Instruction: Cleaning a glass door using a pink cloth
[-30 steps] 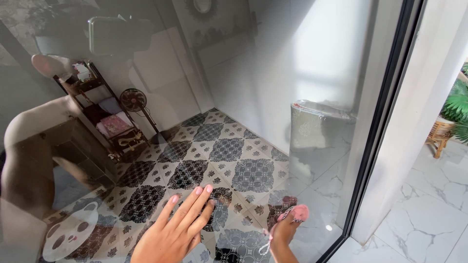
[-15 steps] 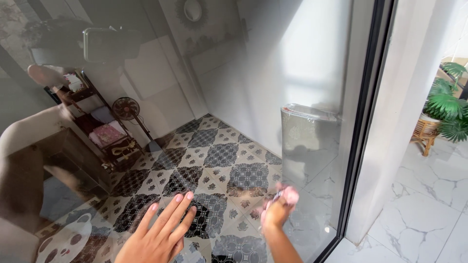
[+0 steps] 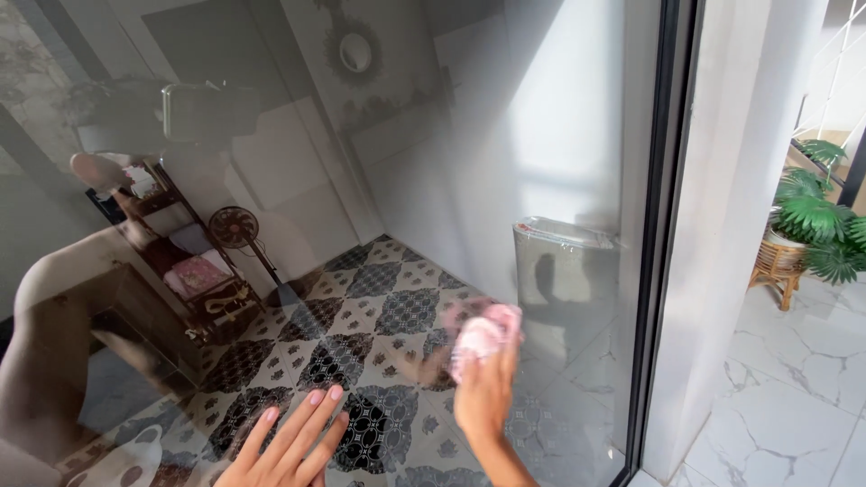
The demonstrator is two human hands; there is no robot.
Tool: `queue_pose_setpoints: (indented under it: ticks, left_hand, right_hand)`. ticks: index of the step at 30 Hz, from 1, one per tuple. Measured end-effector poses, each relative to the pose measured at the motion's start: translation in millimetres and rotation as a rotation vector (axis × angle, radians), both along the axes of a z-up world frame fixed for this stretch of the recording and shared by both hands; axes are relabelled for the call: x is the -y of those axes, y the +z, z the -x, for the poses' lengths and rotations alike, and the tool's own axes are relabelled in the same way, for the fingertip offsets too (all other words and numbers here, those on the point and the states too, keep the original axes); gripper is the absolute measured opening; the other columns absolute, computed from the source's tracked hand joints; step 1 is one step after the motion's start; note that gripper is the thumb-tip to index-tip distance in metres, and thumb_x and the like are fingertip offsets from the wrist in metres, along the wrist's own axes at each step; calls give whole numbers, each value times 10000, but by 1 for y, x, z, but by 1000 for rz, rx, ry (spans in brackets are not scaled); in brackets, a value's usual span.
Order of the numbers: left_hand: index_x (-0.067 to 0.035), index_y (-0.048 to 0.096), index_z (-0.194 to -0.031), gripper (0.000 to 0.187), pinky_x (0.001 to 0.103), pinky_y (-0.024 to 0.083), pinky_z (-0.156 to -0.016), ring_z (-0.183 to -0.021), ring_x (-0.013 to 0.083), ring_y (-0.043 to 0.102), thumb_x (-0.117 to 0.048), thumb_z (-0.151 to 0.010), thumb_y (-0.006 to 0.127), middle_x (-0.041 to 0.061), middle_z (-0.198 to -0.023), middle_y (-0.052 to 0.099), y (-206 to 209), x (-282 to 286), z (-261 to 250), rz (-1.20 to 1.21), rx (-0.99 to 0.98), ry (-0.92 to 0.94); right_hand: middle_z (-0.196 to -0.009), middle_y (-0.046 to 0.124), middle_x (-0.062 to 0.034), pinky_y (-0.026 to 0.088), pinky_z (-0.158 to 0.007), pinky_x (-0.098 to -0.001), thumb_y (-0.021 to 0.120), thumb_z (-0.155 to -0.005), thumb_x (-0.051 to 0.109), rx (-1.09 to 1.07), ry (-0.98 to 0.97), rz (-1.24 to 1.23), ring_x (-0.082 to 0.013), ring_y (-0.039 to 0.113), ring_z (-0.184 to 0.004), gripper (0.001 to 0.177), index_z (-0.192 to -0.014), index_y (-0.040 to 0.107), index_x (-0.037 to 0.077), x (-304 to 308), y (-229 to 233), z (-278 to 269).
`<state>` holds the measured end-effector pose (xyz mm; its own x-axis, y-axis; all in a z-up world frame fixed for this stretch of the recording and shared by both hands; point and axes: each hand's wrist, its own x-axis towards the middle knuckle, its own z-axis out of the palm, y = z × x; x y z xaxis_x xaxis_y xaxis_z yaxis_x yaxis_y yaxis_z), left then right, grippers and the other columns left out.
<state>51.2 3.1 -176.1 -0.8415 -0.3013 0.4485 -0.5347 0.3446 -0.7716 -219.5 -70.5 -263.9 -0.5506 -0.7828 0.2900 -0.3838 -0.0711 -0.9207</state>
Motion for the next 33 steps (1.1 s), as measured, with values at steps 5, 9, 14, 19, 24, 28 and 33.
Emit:
queue_pose_setpoints:
  ticks: [5, 9, 14, 19, 24, 28, 33]
  left_hand:
    - [-193, 546, -1443, 471, 495, 267, -1217, -1466, 225, 423, -370, -1037, 385, 71, -1606, 457, -2, 1, 1, 40, -68, -53]
    - [-356, 726, -1116, 239, 459, 418, -1065, -1278, 119, 594, -471, -914, 671, -67, -1366, 666, -17, 11, 26, 1, -374, -13]
    - [-238, 649, -1239, 341, 444, 346, -1147, -1414, 181, 493, -312, -921, 549, 37, -1566, 515, 48, 11, 85, -33, -263, -96]
    - [-127, 548, -1393, 517, 490, 298, -1197, -1488, 269, 402, -350, -926, 544, 124, -1642, 398, 83, 40, 146, -45, -174, -126]
    - [-99, 573, -1326, 483, 524, 232, -1229, -1534, 320, 322, -366, -928, 516, 185, -1674, 335, 77, 63, 174, -89, -102, -105]
    - [-97, 530, -1375, 581, 522, 212, -1244, -1569, 325, 239, -430, -899, 526, 186, -1707, 253, 68, 69, 168, -74, -16, -24]
    - [-77, 411, -1522, 678, 547, 192, -1268, -1590, 338, 193, -471, -973, 357, 186, -1722, 216, 62, 73, 166, -11, 45, 16]
  right_hand:
    - [-1106, 735, -241, 475, -859, -551, 320, -1045, 590, 803, -411, -293, -487, 658, -997, 638, -1322, 591, 83, 116, -182, 101]
    - [-847, 689, -93, 504, -709, -379, 393, -1045, 488, 1041, -391, -138, -258, 654, -736, 386, -1248, 474, 170, 115, -84, 114]
    - [-1532, 382, -236, 559, -356, -302, 346, -1037, 267, 420, -210, 123, -338, 732, -714, 554, -1545, 169, 400, 18, 141, 58]
    - [-1689, 168, -224, 200, -1237, -574, 402, -1023, 275, -314, -35, 443, -450, 159, -1552, 639, -1609, 203, 117, 17, 92, 32]
    - [-1737, 106, -72, 264, -1210, -525, 407, -980, 299, -47, -57, 170, -370, 137, -1577, 711, -1630, 146, 173, 39, 19, 63]
    - [-1447, 454, -257, 442, -1005, -587, 222, -1013, 567, 376, -283, -172, -469, 523, -1264, 726, -1543, 347, 87, 100, -101, 119]
    - [-1311, 622, -315, 411, -1043, -574, 244, -1014, 626, 724, -364, -377, -509, 559, -1229, 755, -1516, 437, 96, 118, -62, 169]
